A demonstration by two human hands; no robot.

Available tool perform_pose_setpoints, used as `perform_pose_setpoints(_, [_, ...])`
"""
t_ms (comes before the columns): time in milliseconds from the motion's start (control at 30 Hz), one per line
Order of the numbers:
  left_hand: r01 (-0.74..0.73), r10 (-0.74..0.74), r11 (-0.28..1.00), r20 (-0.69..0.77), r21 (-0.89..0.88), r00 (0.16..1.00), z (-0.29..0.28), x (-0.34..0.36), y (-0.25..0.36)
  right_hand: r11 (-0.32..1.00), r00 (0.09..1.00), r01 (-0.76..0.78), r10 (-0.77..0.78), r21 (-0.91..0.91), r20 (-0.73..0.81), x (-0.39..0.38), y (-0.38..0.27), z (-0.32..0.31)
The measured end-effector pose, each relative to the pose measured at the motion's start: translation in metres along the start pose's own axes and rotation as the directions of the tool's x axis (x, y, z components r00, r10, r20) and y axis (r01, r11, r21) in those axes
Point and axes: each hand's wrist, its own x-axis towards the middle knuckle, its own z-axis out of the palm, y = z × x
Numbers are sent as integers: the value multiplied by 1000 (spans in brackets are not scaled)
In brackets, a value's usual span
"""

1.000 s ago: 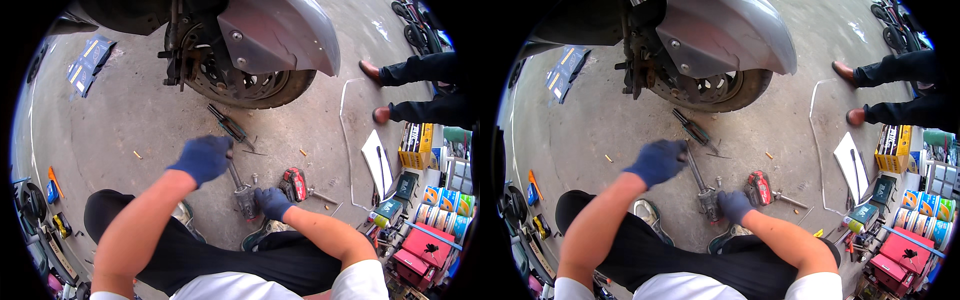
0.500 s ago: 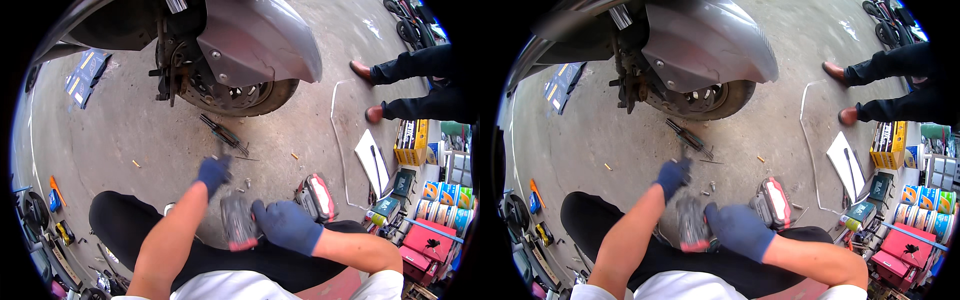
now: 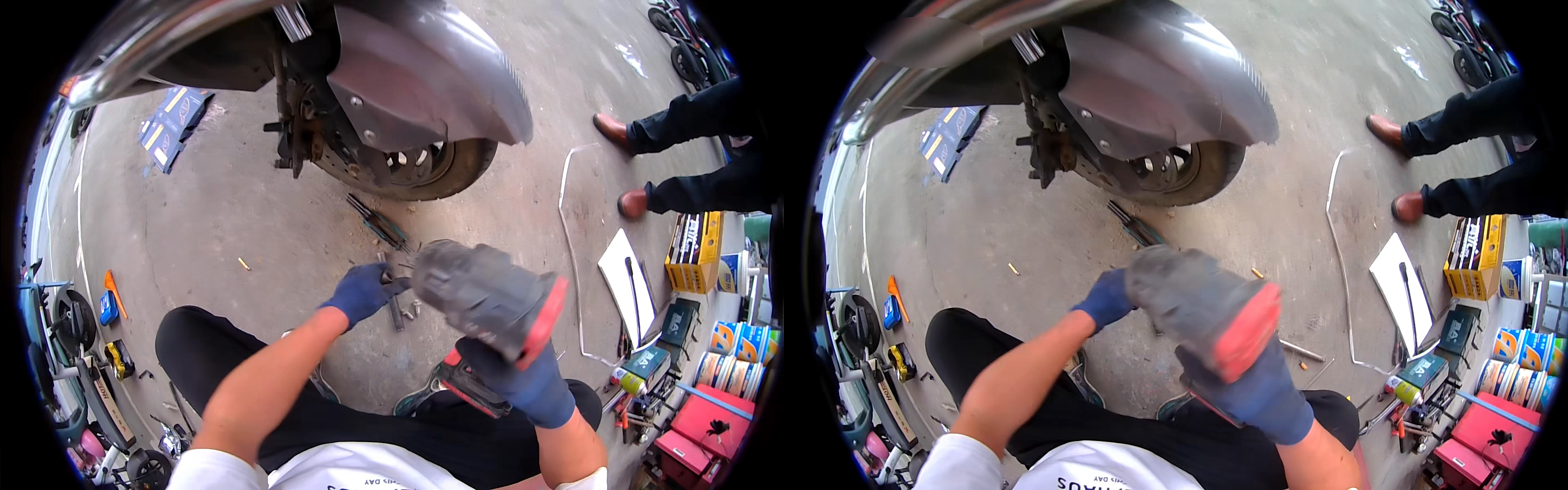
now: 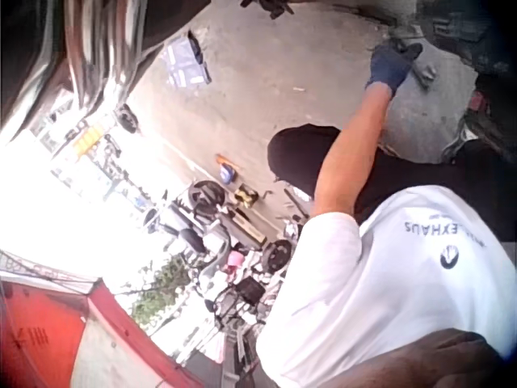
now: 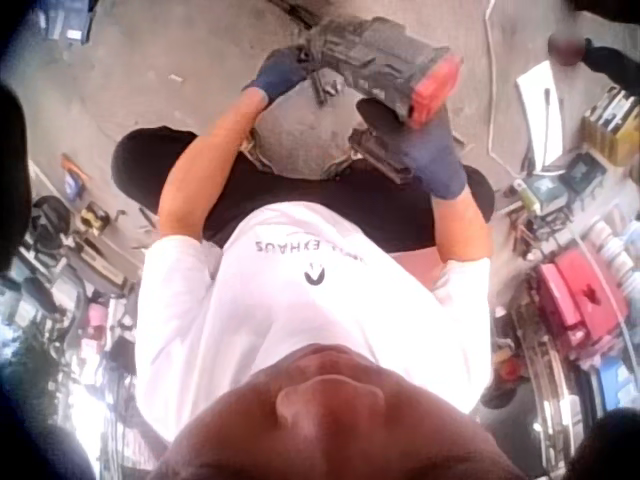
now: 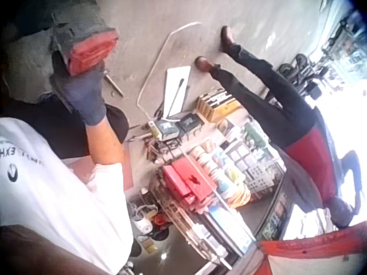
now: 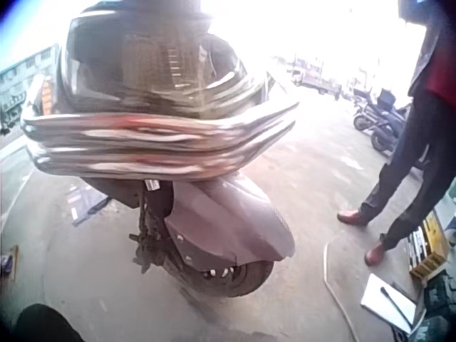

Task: The person selects tools from a cluttered workbench, then uses a wrench and an impact driver to remove bolts from a motorcycle's rear brake assembly. They detach the brake caliper and use pliers to manipulate the brake components.

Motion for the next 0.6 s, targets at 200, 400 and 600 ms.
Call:
perform_pose_setpoints(200, [-190, 193, 977, -27, 98, 981, -123, -54, 117, 469, 857, -457, 458, 755, 235, 15, -4, -7])
perform_pose_setpoints(400, [-325, 356, 931, -218, 168, 909, -116, -59, 112, 500, 850, -496, 449, 710, 277, 14, 8, 12])
perform_pose_setpoints(600, [-473, 634, 766, -388, 436, 669, -112, -44, 104, 573, 867, -475, 437, 668, 241, 13, 11, 25])
